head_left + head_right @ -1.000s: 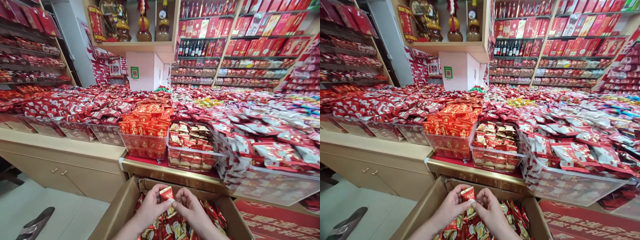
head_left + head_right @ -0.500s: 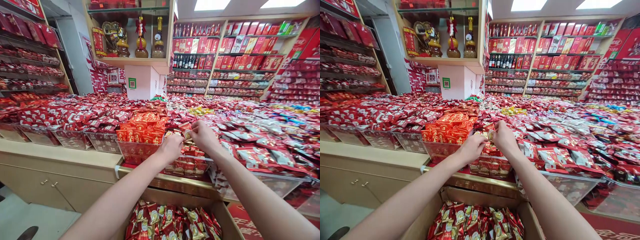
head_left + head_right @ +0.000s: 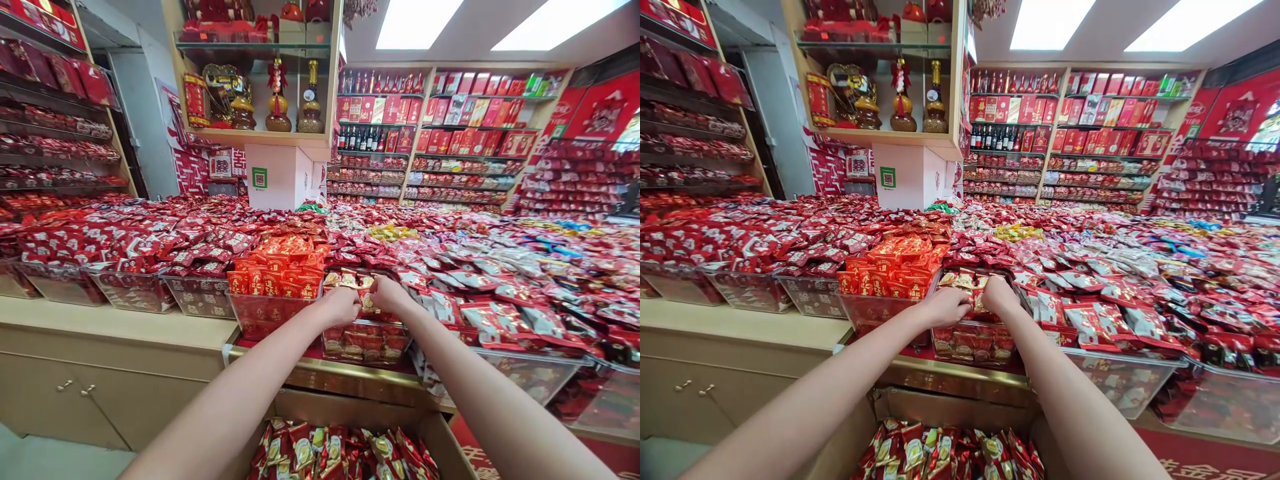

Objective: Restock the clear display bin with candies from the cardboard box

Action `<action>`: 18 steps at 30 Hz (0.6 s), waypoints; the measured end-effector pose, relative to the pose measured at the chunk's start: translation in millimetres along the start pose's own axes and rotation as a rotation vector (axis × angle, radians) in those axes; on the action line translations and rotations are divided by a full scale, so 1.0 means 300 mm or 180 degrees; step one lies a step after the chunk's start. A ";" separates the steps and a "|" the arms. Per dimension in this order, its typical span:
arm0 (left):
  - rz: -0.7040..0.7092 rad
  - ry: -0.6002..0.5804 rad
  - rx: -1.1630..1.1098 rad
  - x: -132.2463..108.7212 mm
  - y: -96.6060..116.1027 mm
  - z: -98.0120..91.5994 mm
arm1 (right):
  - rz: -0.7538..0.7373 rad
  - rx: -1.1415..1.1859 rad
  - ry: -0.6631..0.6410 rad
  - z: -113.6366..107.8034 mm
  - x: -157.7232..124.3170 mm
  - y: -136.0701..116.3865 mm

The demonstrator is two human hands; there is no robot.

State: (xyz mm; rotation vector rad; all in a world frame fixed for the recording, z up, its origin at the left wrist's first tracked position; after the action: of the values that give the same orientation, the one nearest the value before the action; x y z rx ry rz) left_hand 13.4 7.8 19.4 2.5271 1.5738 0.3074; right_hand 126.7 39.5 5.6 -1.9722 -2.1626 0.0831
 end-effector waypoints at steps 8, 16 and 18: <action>-0.0042 -0.0095 0.0075 0.010 0.002 0.022 | -0.0079 -0.0222 -0.0240 0.023 -0.006 -0.016; -0.0043 -0.0489 0.0327 0.010 0.006 0.020 | -0.0245 -0.0349 -0.0489 0.016 -0.004 -0.033; -0.0048 -0.0564 0.0408 0.007 0.011 0.019 | -0.0301 -0.0380 -0.0526 0.006 -0.013 -0.040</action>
State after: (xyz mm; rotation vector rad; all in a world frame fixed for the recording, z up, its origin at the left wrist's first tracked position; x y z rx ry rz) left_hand 18.6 8.2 14.8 2.5524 1.5904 -0.0204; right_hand 115.0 34.5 5.5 -1.9861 -2.4142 0.1076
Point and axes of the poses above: each hand's wrist, its own x-axis towards the middle knuckle, its own z-axis out of the palm, y = z × x, the point moved 6 cm from there along x, towards the middle knuckle, and after that the axes turned 11 degrees about -z, right-handed, at the moved point
